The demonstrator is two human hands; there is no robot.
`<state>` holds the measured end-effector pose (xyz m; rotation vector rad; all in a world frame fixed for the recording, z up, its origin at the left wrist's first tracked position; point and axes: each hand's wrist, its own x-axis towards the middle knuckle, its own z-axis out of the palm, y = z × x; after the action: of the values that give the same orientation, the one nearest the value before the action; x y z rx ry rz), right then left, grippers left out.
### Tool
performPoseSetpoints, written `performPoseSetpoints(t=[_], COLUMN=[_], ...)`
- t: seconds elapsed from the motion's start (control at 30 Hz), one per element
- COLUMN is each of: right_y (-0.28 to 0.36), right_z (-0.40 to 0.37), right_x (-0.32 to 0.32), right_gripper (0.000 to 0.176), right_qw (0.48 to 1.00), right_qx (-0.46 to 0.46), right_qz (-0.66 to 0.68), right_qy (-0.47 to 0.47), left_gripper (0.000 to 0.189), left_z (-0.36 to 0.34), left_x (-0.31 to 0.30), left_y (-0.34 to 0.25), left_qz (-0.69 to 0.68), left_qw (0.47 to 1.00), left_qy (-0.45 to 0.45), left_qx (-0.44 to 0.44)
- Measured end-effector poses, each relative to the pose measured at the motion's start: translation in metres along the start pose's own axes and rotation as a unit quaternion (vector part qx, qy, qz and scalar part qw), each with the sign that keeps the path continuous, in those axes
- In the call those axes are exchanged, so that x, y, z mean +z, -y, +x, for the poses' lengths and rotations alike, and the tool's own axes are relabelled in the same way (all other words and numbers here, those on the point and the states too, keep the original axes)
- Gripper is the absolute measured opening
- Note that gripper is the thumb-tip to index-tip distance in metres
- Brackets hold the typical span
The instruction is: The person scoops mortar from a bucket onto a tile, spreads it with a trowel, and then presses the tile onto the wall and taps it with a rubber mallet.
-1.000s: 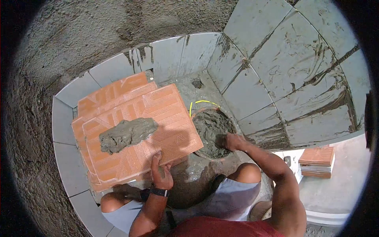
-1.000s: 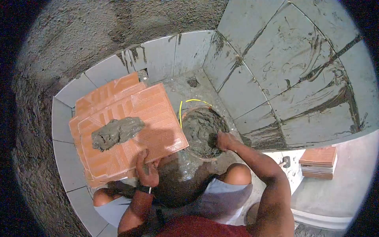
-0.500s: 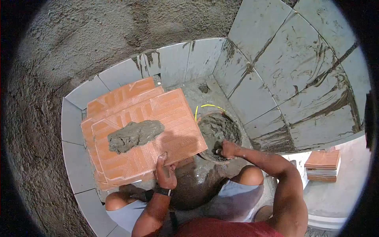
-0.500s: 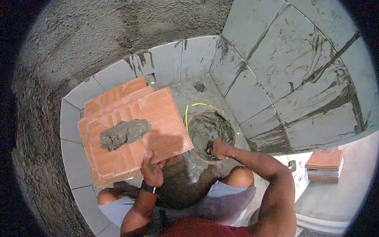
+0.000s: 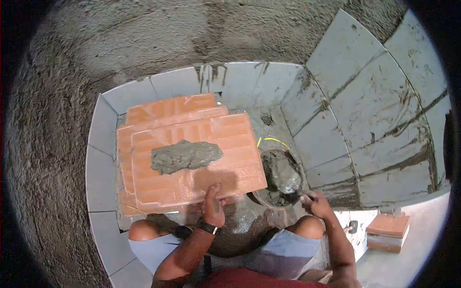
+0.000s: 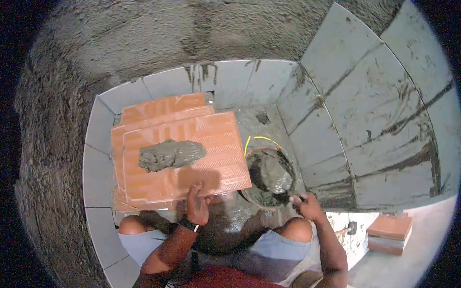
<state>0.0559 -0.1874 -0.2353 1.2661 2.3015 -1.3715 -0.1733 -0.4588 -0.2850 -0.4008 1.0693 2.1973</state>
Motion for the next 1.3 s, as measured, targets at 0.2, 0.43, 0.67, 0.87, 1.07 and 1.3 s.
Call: performPoseSetpoints(t=[0.2,0.43,0.67,0.87,1.07,1.3], right_y=[0.066,0.159,0.186,0.198,0.201,0.207], right_z=[-0.039,-0.001,-0.011,-0.021,-0.016,-0.024], right_x=[-0.03,0.028,0.055,0.056,0.057,0.051], right_gripper=[0.039,0.044,0.044,0.042,0.04,0.039], right_qw=[0.99,0.853,0.837,0.829,0.834,0.851], right_qx=[-0.087,-0.41,-0.37,-0.363,-0.402,-0.42], right_qz=[-0.014,-0.272,-0.355,-0.377,-0.332,-0.276], right_qy=[-0.107,-0.177,-0.19,-0.196,-0.179,-0.151], left_gripper=[0.033,0.032,0.048,0.046,0.05,0.038], left_z=[0.014,0.008,-0.011,-0.008,-0.011,0.002], left_x=[-0.018,-0.002,0.012,0.018,0.017,0.004], left_y=[0.014,0.01,-0.002,-0.01,-0.007,0.011], left_qz=[-0.004,-0.085,-0.015,-0.061,-0.056,-0.101], left_qw=[0.999,0.994,0.999,0.997,0.998,0.994], left_qy=[0.037,0.034,0.031,0.01,-0.01,0.006], left_qx=[-0.031,-0.057,0.025,-0.036,-0.032,-0.037])
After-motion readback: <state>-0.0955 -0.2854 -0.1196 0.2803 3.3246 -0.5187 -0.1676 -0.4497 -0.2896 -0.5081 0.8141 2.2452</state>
